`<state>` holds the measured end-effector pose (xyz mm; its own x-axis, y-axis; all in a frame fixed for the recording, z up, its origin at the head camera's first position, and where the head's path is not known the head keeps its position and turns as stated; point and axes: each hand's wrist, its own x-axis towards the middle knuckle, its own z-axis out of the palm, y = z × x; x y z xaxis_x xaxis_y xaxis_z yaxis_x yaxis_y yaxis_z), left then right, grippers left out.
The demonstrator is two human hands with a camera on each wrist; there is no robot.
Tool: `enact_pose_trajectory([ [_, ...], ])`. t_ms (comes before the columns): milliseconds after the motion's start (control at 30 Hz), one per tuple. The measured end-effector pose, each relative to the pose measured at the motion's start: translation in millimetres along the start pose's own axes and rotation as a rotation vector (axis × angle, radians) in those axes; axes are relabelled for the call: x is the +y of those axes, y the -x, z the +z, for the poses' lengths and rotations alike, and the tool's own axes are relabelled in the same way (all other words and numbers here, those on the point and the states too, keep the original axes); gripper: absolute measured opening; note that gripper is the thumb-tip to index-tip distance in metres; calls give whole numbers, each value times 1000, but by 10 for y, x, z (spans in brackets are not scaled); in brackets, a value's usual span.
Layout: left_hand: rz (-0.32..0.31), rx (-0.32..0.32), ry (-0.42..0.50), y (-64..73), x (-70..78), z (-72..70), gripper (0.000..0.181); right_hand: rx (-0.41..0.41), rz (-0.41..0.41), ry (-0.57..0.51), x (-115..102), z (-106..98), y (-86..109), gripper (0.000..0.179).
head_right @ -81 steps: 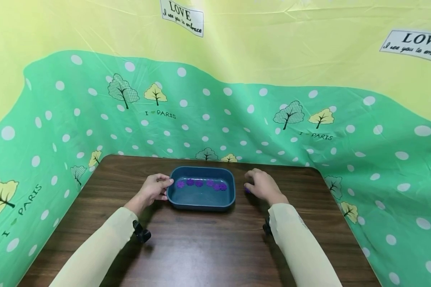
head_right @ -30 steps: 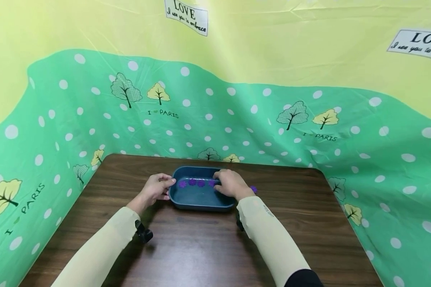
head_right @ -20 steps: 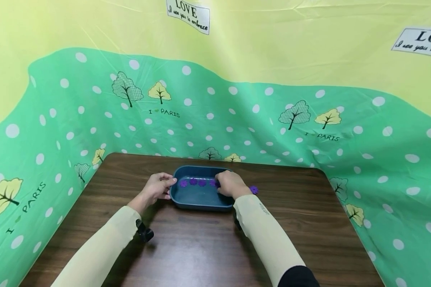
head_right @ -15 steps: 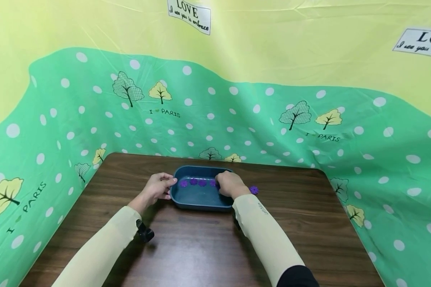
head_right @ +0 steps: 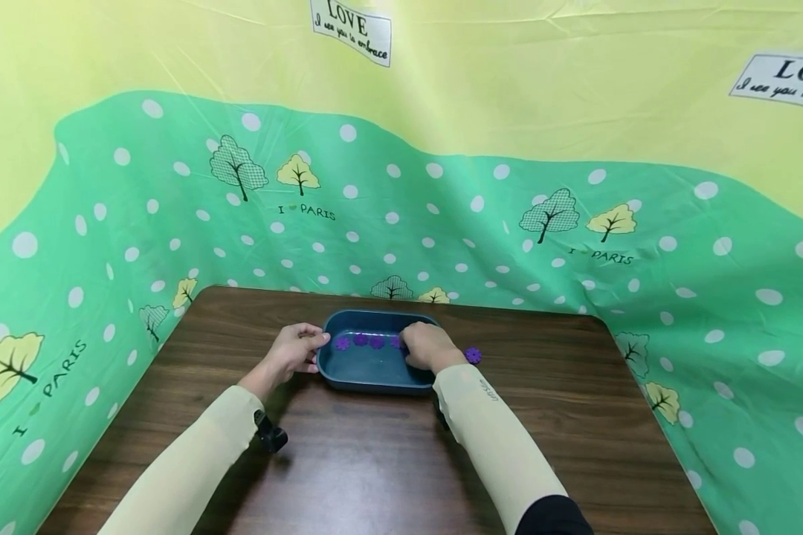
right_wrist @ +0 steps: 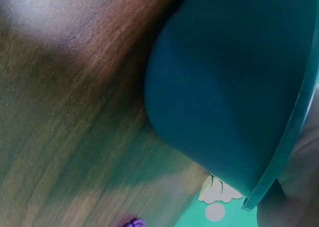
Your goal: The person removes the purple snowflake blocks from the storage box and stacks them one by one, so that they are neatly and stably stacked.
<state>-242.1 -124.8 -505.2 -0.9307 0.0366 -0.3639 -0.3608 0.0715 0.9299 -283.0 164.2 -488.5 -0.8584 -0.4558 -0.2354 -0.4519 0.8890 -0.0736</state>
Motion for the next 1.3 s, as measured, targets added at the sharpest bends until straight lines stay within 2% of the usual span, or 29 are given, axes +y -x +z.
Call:
enact_pose_trajectory([
  [367,-1,11,-3,0,-2,17,29,6,-53,-19,-45,0,5,30],
  [600,-4,20,-7,8,7,28,29,0,-23,-59,-31,0,24,28],
  [800,1,17,-9,-3,3,32,29,-2,-54,-70,-16,-9,31,31],
  [1067,-1,22,-6,9,5,32,29,86,-116,-77,25,-43,45,25],
  [1300,-2,26,-16,14,12,26,29,114,-113,-119,69,-101,83,25],
])
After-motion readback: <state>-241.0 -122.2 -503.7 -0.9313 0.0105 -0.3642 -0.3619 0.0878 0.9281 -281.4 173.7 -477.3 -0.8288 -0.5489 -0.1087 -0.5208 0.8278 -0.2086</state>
